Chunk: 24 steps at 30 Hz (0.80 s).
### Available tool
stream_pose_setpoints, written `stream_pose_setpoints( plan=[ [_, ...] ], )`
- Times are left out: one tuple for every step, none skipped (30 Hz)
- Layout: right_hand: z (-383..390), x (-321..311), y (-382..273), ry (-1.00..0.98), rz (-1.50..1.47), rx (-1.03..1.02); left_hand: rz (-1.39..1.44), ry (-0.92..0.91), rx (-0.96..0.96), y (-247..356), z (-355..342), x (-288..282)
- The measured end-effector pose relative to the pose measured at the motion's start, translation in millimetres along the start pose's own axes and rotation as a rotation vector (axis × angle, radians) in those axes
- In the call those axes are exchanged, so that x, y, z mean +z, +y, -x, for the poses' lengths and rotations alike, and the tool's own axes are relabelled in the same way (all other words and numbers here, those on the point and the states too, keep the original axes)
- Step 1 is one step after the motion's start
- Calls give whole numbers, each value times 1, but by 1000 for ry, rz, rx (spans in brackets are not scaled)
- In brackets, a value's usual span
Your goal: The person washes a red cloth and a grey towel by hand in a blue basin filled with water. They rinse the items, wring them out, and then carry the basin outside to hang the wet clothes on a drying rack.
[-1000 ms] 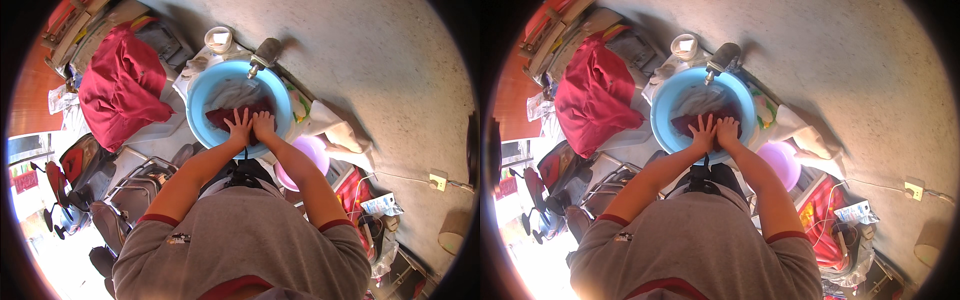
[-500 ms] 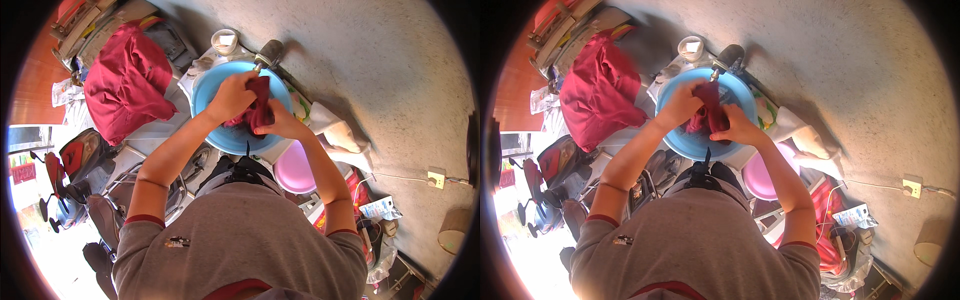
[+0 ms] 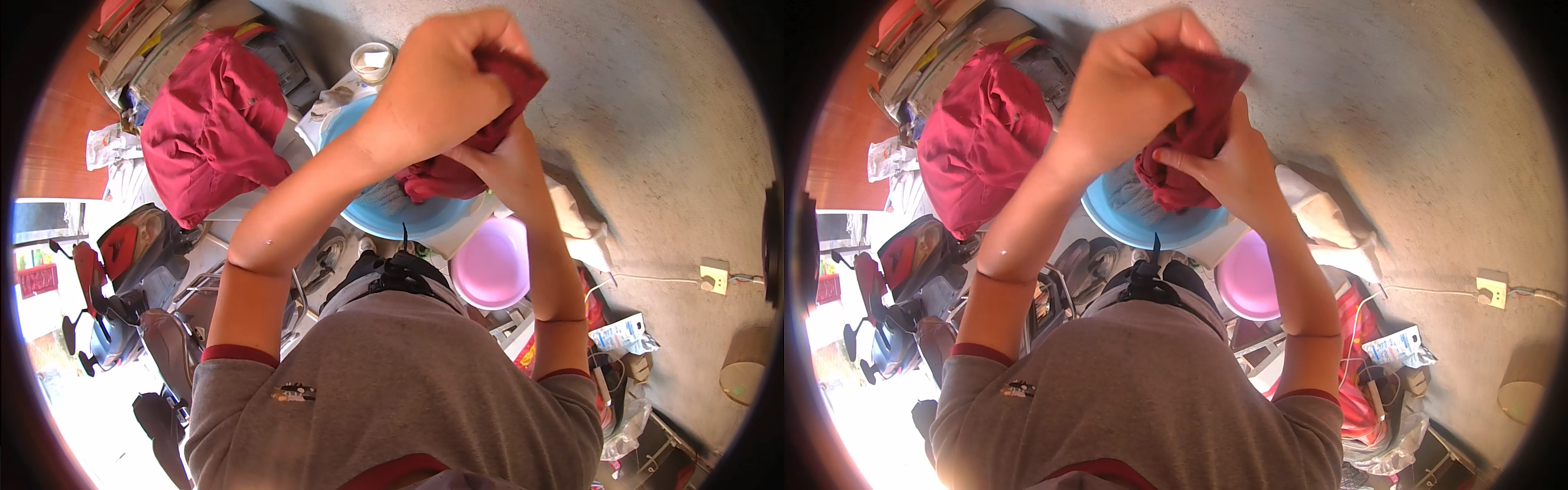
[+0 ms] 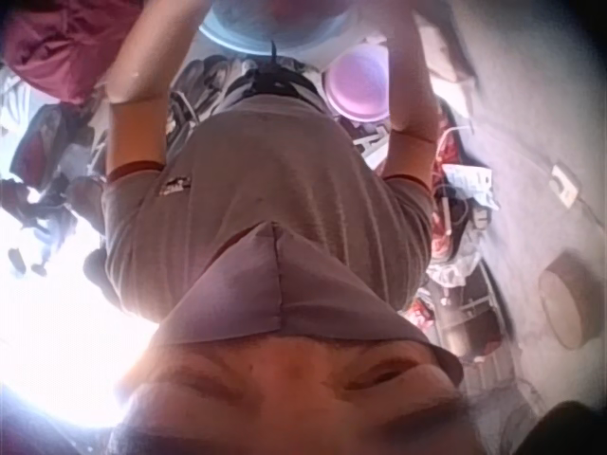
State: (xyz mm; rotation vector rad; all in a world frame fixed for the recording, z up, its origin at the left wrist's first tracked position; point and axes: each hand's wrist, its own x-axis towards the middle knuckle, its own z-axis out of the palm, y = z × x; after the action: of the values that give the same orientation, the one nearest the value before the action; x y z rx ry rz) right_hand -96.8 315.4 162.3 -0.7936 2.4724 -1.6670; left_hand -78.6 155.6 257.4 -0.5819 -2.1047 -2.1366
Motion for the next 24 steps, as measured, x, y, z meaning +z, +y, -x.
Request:
stream_pose_setpoints(
  plan=[
    [0,5,10,-2,83,67,-128,41,-14,-24,7,-1],
    [1,6,22,10,176,143,-244,66,-26,-48,11,1],
    [2,5,41,-93,201,184,-335,61,-56,-72,17,-2],
    [2,2,64,-191,226,226,-424,51,-84,-97,25,-5],
    [4,2,86,-288,247,267,-474,-9,-159,-120,35,-10],
    [7,7,106,-334,183,214,-528,-70,-231,-145,45,-17],
    [12,15,123,-387,119,159,-540,-90,-175,-184,61,-22],
    [17,22,142,-446,58,107,-547,-105,-121,-225,78,-24],
    [22,30,160,-511,164,116,-584,-192,-216,-255,92,-20],
    [24,39,176,-579,271,122,-621,-277,-311,-283,104,-16],
    [25,51,190,-646,378,121,-696,-335,-343,-323,120,-11],
    [26,63,203,-663,470,118,-771,-390,-377,-367,135,-8],
    [31,74,219,-674,562,125,-842,-454,-409,-392,141,-5],
    [36,86,235,-681,650,137,-1017,-508,-459,-398,147,2],
    [43,98,246,-670,702,106,-1195,-561,-508,-398,161,13],
    [49,110,253,-657,756,73,-1375,-612,-552,-398,168,22],
    [57,123,255,-649,808,38,-1470,-688,-614,-395,171,29],
    [65,139,257,-559,922,-18,-1471,-685,-592,-393,174,31],
    [74,154,257,-468,1034,-72,-1472,-683,-569,-389,175,32],
    [77,167,254,-368,1146,-137,-1479,-671,-546,-386,173,29],
    [79,174,253,-290,1207,-157,-1502,-662,-522,-397,177,26],
    [78,171,254,-301,1094,-132,-1533,-689,-512,-398,177,23],
    [76,162,252,-313,980,-106,-1562,-717,-501,-399,177,21],
    [75,152,251,-324,866,-79,-1591,-746,-491,-400,176,17]
  ],
)
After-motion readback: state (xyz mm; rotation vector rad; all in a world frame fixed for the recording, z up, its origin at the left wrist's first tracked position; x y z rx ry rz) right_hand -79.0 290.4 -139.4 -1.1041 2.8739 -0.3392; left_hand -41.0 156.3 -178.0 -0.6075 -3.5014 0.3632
